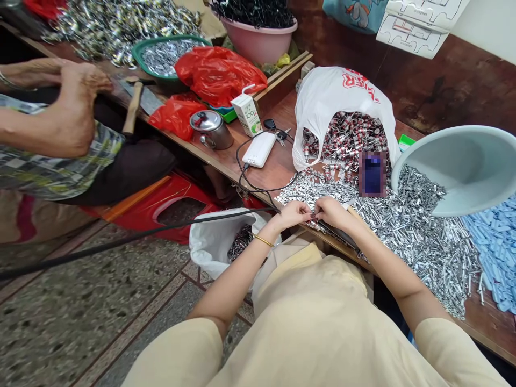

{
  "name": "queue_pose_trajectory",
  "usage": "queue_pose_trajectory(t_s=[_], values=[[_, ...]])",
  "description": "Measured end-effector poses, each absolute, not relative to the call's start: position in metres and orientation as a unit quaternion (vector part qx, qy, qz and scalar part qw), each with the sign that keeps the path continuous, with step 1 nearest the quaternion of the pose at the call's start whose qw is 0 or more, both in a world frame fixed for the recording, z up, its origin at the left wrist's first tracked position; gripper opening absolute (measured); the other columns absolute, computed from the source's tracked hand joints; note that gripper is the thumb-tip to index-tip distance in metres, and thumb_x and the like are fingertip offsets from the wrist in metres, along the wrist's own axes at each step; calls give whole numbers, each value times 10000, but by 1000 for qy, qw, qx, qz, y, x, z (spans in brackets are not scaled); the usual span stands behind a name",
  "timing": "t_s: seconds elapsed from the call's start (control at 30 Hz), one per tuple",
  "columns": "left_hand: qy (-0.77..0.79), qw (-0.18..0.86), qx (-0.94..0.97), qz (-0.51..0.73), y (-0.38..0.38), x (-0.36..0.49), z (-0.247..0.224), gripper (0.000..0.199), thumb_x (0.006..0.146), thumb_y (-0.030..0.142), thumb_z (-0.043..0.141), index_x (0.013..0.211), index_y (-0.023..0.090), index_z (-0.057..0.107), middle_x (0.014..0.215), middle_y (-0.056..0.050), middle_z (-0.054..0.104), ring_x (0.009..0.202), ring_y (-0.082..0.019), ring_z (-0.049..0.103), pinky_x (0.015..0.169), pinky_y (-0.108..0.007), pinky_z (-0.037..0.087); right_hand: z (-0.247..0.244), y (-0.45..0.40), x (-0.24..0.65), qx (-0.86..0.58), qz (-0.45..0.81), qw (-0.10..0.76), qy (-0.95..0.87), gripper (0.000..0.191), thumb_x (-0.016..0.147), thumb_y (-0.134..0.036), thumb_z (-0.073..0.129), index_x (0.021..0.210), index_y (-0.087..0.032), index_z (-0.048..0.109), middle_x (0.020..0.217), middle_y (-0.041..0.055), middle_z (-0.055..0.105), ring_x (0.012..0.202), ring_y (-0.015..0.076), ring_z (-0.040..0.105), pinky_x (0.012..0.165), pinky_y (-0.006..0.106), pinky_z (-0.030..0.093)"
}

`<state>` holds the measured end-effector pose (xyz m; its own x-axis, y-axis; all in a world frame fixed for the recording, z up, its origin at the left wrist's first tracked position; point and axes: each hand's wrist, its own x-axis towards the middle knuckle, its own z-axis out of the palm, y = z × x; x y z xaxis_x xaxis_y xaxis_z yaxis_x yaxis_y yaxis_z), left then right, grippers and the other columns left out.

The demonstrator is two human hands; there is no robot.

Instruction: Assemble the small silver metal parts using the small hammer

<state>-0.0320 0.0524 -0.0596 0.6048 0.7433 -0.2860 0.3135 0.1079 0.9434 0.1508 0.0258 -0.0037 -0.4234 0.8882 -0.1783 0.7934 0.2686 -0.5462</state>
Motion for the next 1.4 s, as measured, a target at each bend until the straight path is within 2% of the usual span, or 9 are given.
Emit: queue_pose_trajectory(t_s=[0.13,0.23,0.33,0.43,0.57,0.73,0.97,1.07,1.4], values=[[425,660,591,184,50,-31,-58,149,691,250,765,706,131,676,622,10,657,573,-105,593,560,-196,486,2,11,155,-527,242,123,-805,85,845,-87,674,853,-170,657,913,60,667,913,210,561,849,321,422],[442,685,548,189,50,-32,-58,146,691,233,767,693,136,659,626,11,656,575,-106,608,601,-223,536,8,-24,177,-572,130,197,-785,191,929,-200,626,1117,-172,614,1163,132,638,1075,267,545,927,389,439],[456,677,547,187,53,-31,-60,133,697,223,757,684,141,652,621,7,657,582,-114,625,610,-235,552,10,-65,211,-687,44,106,-717,204,947,-282,626,1100,-154,578,1070,147,631,984,285,564,862,389,443],[464,629,598,175,57,-28,-65,107,704,217,734,668,146,663,601,10,657,569,-116,626,583,-221,531,5,-92,239,-745,52,3,-665,160,961,-294,599,1041,-161,559,964,117,630,883,261,587,752,338,430],[464,551,671,176,60,-23,-69,104,703,227,727,646,156,677,578,17,658,557,-111,621,549,-193,486,5,-98,253,-736,122,42,-664,141,970,-293,538,1033,-169,557,958,99,645,864,239,610,729,313,435],[464,560,669,154,58,-22,-67,102,739,213,661,658,151,665,586,17,666,550,-120,649,533,-194,464,25,-93,233,-685,180,125,-695,248,1009,-335,437,1140,-184,585,960,79,666,767,204,616,676,294,443],[463,542,684,158,57,-23,-63,120,739,225,632,676,142,691,614,7,687,571,-128,652,545,-201,462,45,-90,196,-645,132,-21,-753,563,1005,-182,384,1558,-283,411,990,78,686,663,176,619,622,280,414],[464,539,686,154,56,-23,-61,119,739,227,635,691,144,704,614,5,690,574,-128,650,546,-200,458,48,-89,193,-641,110,-63,-757,592,986,-154,401,1565,-276,416,936,75,678,614,157,592,595,268,393],[471,525,694,148,54,-23,-51,105,728,200,627,694,142,707,577,13,664,563,-124,629,538,-191,433,47,-91,187,-631,92,-63,-768,595,989,-156,408,1568,-296,414,922,70,664,636,170,604,596,273,404]])
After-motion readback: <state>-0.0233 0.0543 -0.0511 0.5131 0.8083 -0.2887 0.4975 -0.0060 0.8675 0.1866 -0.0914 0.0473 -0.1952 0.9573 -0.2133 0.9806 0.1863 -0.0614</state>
